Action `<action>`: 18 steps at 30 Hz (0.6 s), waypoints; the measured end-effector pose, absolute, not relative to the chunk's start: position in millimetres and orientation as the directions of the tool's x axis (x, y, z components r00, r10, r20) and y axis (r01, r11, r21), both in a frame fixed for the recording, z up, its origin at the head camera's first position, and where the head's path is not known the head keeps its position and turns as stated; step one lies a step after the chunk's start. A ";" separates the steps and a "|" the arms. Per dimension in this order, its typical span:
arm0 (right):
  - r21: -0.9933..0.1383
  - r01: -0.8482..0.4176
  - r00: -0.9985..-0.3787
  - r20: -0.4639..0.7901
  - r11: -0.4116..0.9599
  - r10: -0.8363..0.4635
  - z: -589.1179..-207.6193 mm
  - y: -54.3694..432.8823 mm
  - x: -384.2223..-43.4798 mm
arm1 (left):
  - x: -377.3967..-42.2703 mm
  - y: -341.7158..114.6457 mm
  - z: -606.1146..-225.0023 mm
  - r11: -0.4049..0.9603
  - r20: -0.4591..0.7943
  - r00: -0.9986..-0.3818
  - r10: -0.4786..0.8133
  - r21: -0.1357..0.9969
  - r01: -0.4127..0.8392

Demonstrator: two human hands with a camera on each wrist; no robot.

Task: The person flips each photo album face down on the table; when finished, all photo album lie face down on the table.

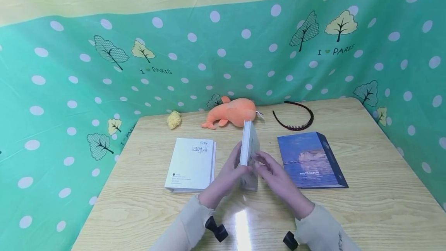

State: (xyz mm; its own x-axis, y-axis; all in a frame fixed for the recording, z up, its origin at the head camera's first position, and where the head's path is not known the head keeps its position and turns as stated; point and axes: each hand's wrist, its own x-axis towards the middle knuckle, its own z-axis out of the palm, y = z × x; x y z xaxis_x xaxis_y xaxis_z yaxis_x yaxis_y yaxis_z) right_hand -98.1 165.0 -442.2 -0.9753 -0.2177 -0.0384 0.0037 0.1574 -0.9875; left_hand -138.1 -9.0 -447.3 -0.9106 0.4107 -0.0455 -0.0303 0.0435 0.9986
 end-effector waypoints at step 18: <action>-0.909 -0.025 -0.982 -0.055 0.416 -0.179 -470.1 172.6 -106.4 | -140.2 -34.5 -458.7 -0.205 0.017 -0.913 0.407 0.976 -0.073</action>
